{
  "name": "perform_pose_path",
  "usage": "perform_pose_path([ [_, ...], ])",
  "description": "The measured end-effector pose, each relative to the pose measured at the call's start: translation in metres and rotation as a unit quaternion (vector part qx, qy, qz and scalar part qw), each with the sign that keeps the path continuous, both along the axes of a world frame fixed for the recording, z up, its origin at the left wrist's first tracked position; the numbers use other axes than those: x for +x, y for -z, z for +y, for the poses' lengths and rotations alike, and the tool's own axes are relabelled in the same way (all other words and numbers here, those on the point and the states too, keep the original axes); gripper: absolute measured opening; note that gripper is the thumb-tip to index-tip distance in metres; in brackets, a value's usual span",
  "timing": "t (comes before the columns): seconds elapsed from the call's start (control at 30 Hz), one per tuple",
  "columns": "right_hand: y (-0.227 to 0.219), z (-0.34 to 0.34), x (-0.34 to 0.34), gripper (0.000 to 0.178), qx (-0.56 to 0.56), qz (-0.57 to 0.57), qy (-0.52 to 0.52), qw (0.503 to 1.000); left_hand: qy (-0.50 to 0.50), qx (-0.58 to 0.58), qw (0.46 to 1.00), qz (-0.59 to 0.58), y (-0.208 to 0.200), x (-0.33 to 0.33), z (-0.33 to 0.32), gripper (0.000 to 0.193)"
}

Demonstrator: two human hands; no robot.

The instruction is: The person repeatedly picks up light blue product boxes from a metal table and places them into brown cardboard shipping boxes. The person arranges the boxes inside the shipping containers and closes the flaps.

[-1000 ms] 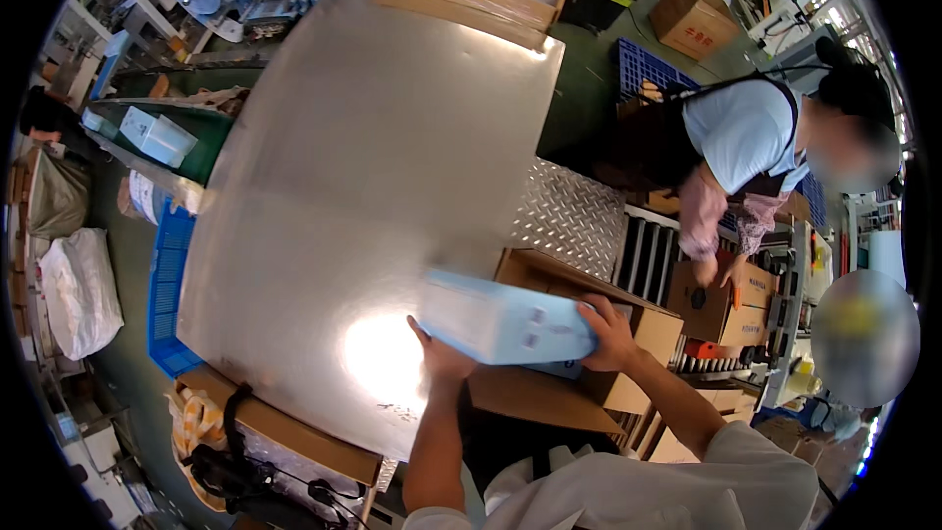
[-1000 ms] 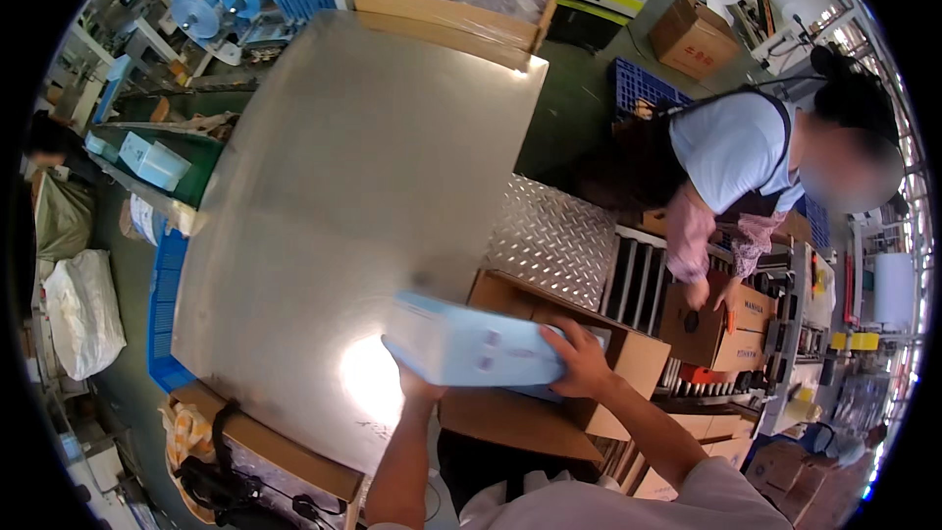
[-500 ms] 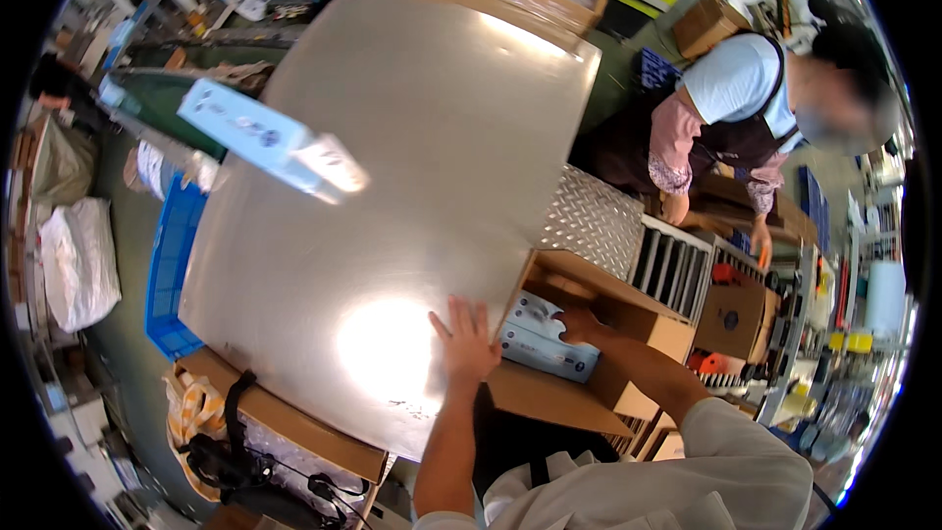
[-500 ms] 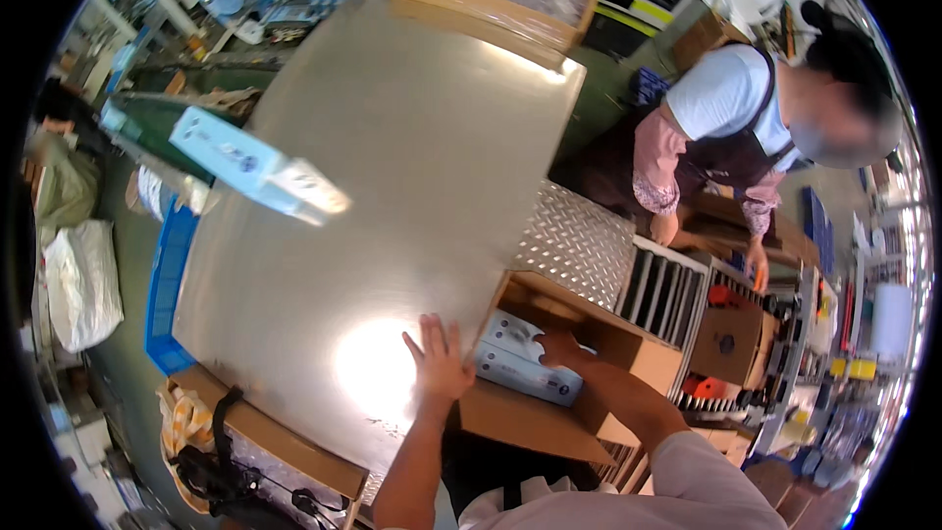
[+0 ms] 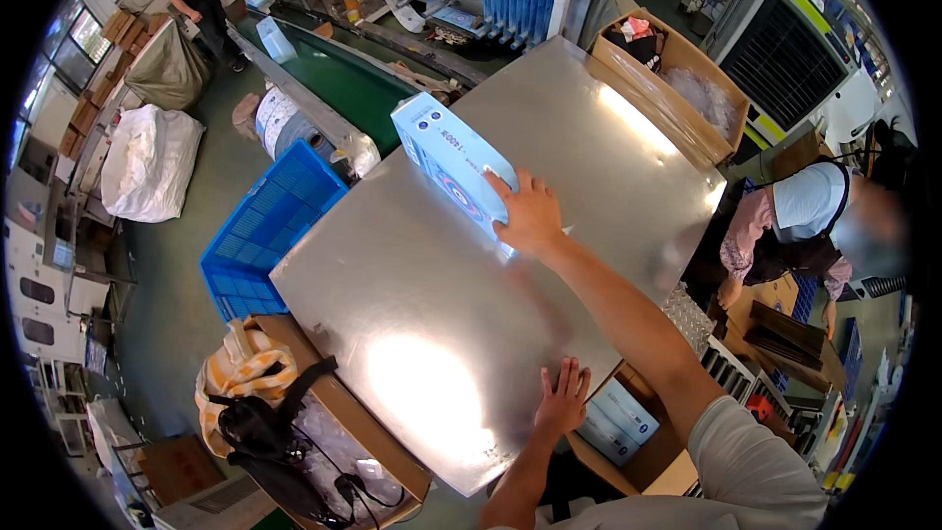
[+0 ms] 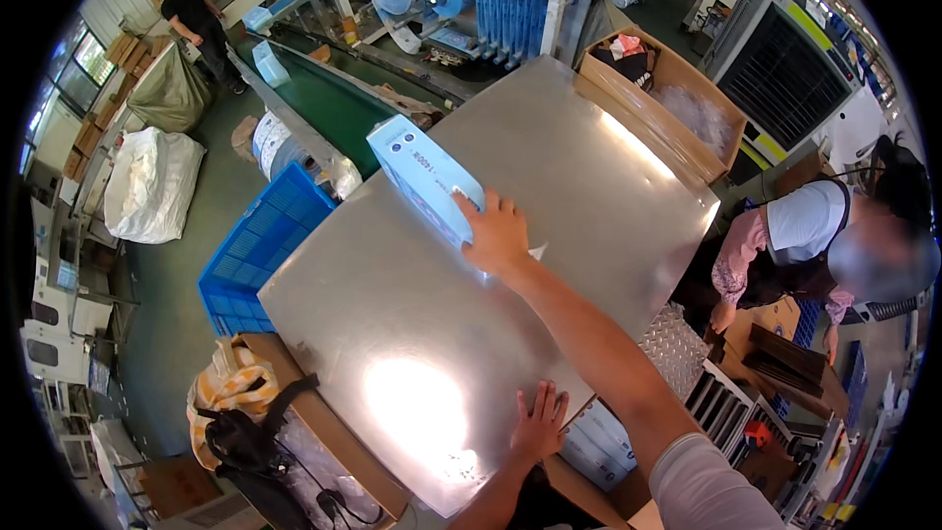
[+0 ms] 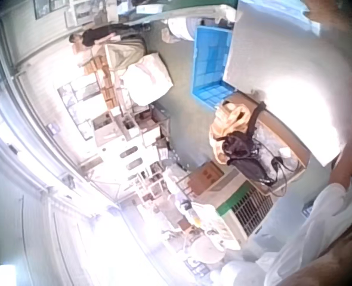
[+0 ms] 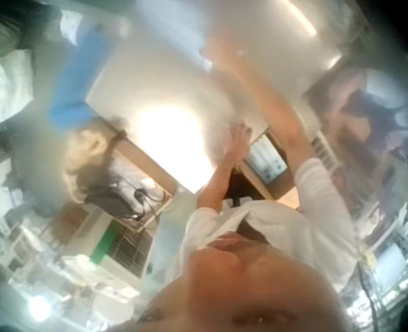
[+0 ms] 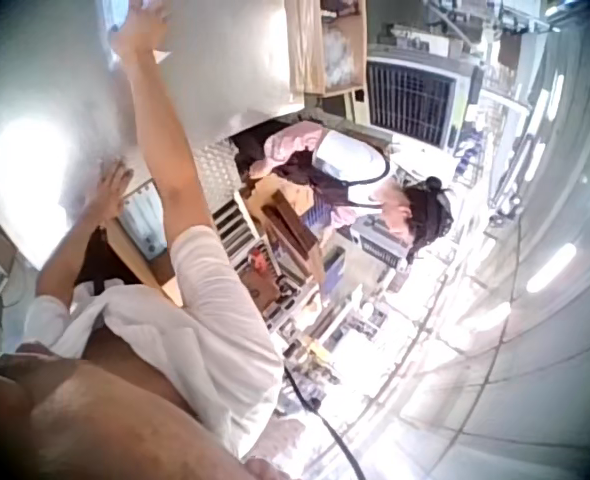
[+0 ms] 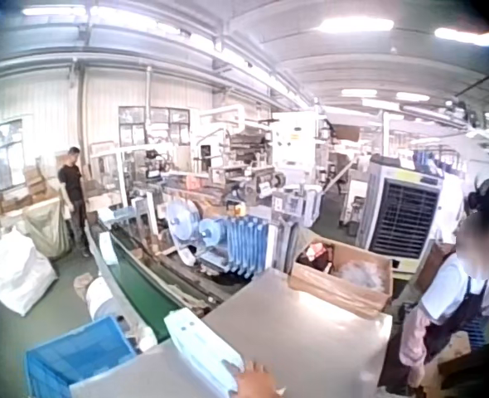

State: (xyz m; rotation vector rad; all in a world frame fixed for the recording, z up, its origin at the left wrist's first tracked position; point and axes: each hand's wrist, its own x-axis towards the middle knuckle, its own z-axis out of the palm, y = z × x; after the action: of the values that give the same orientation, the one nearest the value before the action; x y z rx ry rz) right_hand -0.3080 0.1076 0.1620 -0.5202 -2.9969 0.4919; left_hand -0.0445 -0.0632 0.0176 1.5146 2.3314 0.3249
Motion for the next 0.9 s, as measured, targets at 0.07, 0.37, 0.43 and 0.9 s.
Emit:
perform_pose_path([
  [0.07, 0.01, 0.0, 0.011, 0.077, -0.024, -0.019, -0.005, 1.0, 0.002, -0.005, 1.0, 0.005, 0.001, -0.001, -0.005, 0.074],
  [0.37, -0.033, 0.01, 0.252, 0.095, -0.028, -0.157, 0.046, 0.986, -0.022, 0.012, 1.0, 0.004, 0.004, 0.006, -0.008, 0.074],
  [0.43, -0.03, -0.004, 0.26, 0.096, 0.061, -0.092, 0.031, 0.993, -0.021, 0.005, 1.0, 0.007, -0.003, 0.003, -0.008, 0.076],
  [0.9, 0.056, -0.005, 0.523, 0.083, -0.062, 0.233, 0.033, 0.97, 0.053, -0.096, 0.983, -0.146, -0.019, -0.021, 0.004, 0.078],
])
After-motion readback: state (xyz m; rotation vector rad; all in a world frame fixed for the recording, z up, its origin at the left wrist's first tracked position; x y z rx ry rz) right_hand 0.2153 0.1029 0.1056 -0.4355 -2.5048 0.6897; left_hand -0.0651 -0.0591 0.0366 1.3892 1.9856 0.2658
